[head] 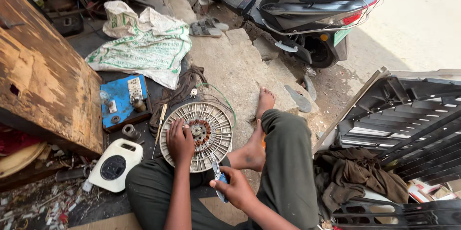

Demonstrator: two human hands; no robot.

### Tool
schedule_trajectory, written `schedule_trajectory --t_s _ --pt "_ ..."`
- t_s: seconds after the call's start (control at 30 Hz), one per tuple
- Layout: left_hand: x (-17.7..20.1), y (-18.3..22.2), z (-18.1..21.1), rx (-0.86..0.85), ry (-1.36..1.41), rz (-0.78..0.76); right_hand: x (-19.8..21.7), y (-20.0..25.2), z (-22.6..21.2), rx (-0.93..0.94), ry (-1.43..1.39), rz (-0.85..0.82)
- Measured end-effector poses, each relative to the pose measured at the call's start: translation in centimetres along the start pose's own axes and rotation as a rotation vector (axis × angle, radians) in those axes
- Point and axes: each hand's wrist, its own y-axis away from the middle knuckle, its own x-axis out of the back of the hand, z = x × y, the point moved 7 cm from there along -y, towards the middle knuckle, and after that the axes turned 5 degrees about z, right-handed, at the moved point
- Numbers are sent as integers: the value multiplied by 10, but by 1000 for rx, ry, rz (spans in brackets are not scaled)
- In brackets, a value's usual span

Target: The person sits on the floor and uses pliers to remove copper wire coils from the slots of a motor stator. They repeatedly pull and twist the wire, placing the removed copper into a nearby metal cup.

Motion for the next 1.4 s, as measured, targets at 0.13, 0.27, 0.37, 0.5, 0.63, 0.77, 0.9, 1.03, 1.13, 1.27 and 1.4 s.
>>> schedule_trajectory --t_s 0.13,0.27,0.37,0.5,0.63,0.77,0.9,1.03,1.13,1.27,1.4 --pt "-11 0 -1 5 14 -19 14 5 -21 -71 -236 20" --pt "-13 7 -9 22 43 -29 45 -9 -57 27 -202 186" --pt "-12 -1 -6 26 40 -21 72 -23 -83 221 -274 272" --pt "-10 7 -7 35 18 -42 63 -36 -54 155 -154 264" --pt "-6 3 -2 14 39 -8 50 -34 -12 -117 -14 187" --pt "-6 3 1 9 54 -13 54 -42 -60 324 581 133" --pt "-8 5 -3 -12 42 -28 49 -70 -92 577 1193 51" --pt "-21 2 -8 -11 71 -42 53 -100 -71 72 1159 -376" --pt "-19 9 -18 -11 67 -25 42 -102 -75 2 1042 -371" --pt "-20 6 -16 -21 34 -7 29 -104 -72 103 1097 -314" --pt "-23 4 -11 -28 57 -10 33 -126 -59 77 1086 -296"
